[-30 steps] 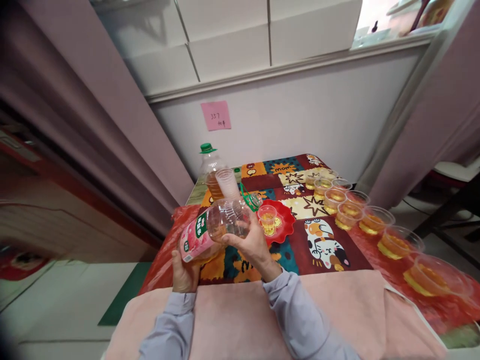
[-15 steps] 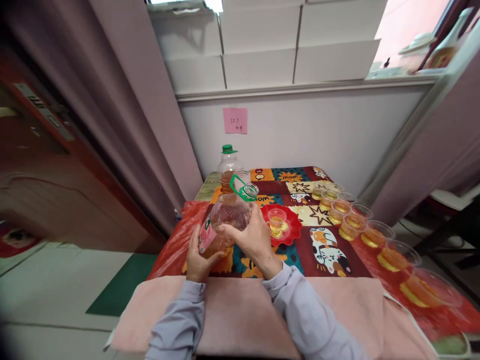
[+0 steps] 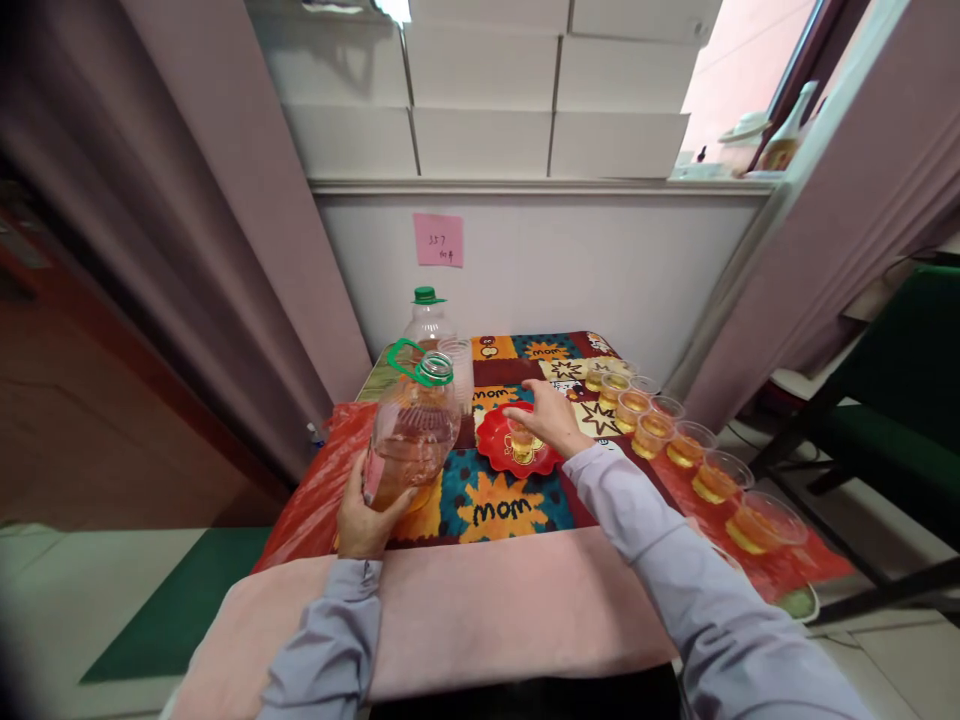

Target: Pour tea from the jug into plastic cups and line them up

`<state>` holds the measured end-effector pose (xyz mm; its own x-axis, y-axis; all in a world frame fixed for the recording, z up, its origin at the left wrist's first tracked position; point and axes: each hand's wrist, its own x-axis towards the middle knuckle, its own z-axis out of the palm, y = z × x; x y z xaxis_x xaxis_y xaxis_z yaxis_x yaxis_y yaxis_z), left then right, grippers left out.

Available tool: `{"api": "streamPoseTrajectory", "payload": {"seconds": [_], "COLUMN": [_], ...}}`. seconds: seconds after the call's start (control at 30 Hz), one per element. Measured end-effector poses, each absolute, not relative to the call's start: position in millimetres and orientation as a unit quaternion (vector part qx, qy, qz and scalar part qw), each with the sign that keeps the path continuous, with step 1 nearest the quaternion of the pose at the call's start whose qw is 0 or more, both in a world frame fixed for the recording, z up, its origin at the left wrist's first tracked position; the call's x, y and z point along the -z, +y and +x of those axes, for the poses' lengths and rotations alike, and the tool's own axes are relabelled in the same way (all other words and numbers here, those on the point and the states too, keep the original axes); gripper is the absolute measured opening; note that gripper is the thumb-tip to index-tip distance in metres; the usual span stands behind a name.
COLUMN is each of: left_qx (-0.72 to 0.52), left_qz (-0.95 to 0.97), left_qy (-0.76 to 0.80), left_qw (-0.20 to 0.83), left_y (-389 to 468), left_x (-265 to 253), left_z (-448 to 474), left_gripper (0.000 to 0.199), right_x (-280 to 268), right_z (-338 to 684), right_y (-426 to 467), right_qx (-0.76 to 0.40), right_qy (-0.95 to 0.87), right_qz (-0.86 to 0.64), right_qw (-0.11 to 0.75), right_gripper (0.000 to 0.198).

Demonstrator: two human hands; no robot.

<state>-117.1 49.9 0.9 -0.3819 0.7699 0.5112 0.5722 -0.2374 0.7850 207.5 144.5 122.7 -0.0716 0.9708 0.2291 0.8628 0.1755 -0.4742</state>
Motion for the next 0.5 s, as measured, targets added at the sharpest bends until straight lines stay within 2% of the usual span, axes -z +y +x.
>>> {"api": "streamPoseTrajectory", "payload": {"seconds": [0.07,0.13,0.33,0.5], "left_qx": [-0.56,-0.555,-0.538,-0.534], "left_qz": [0.548,0.548,0.541,0.548], "left_qy": [0.615,0.62,0.642,0.64], "left_qw": [0.091,0.092,0.079,0.071], "left_y": [49.8,49.8,52.9,54.5], "left_x": [-2.5,-3.7,-4.9,-6.1], "left_z": [-116.4,-116.3,-119.4,-121.7], "left_gripper": [0.099,0.1,0.104,0.106], "right_x": [-118.1,-113.9,-113.0,-117.9], "right_z": [216.3,215.7,201.8,198.2], "right_y": [148.3,148.0,152.0,151.4], "right_qx": [-0.084,-0.084,-0.07,-0.061], "right_qy": [-0.737,-0.743,-0.743,-0.744], "right_qz": [-0.654,-0.656,-0.663,-0.664], "right_qw": [0.149,0.107,0.057,0.048], "right_gripper": [0.07,0.073,0.058,0.06]}}
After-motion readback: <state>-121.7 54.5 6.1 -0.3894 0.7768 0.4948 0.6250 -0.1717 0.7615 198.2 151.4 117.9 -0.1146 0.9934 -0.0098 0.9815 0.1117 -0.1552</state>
